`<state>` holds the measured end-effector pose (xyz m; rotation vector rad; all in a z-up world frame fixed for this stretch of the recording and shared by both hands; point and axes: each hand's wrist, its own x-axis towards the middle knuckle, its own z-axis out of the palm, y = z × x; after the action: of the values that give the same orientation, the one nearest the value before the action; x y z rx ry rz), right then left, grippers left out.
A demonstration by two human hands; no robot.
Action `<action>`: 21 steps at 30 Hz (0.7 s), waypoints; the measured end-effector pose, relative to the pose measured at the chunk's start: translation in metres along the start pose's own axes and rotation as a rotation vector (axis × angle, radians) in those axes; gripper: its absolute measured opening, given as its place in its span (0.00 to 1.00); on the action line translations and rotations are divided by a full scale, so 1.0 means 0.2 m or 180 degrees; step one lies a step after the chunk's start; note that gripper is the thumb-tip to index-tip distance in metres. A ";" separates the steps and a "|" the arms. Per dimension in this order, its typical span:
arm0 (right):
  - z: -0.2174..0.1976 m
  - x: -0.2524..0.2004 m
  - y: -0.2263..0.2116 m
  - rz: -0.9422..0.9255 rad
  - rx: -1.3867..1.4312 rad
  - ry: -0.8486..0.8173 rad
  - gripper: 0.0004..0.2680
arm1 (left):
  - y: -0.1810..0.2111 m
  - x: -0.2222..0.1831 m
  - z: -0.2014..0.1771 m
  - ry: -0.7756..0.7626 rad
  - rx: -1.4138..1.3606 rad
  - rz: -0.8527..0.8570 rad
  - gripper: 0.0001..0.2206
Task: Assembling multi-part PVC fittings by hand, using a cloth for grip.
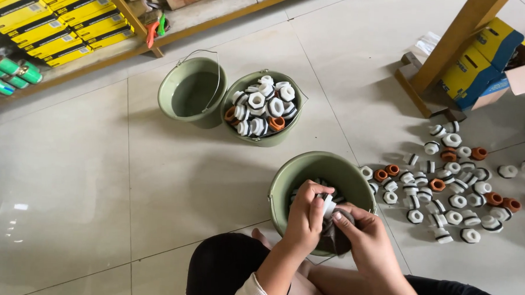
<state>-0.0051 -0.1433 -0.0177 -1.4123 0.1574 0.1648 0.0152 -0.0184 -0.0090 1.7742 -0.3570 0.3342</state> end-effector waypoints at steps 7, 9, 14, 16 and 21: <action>-0.12 0.02 0.10 0.1604 0.2551 -0.0504 0.06 | 0.06 0.00 -0.01 -0.0390 -0.0258 0.0748 0.17; -0.11 0.02 0.03 0.1657 0.2694 -0.0536 0.07 | 0.06 0.01 0.00 -0.0180 -0.0435 0.0726 0.19; -0.06 -0.06 -0.07 -0.0070 0.1711 0.0225 0.04 | 0.04 0.00 0.00 -0.0006 -0.1189 0.0375 0.20; -0.05 -0.09 -0.08 -0.0587 0.1225 0.0491 0.03 | 0.04 0.00 -0.01 -0.0099 -0.1120 0.0475 0.16; 0.00 -0.11 -0.19 -0.2177 -0.1236 0.0540 0.04 | 0.06 -0.02 -0.02 -0.0227 -0.1060 0.0286 0.22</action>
<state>-0.0187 -0.1490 0.0229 -1.7883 -0.2351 -0.5152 0.0071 -0.0172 0.0007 1.4483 -0.5138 0.2586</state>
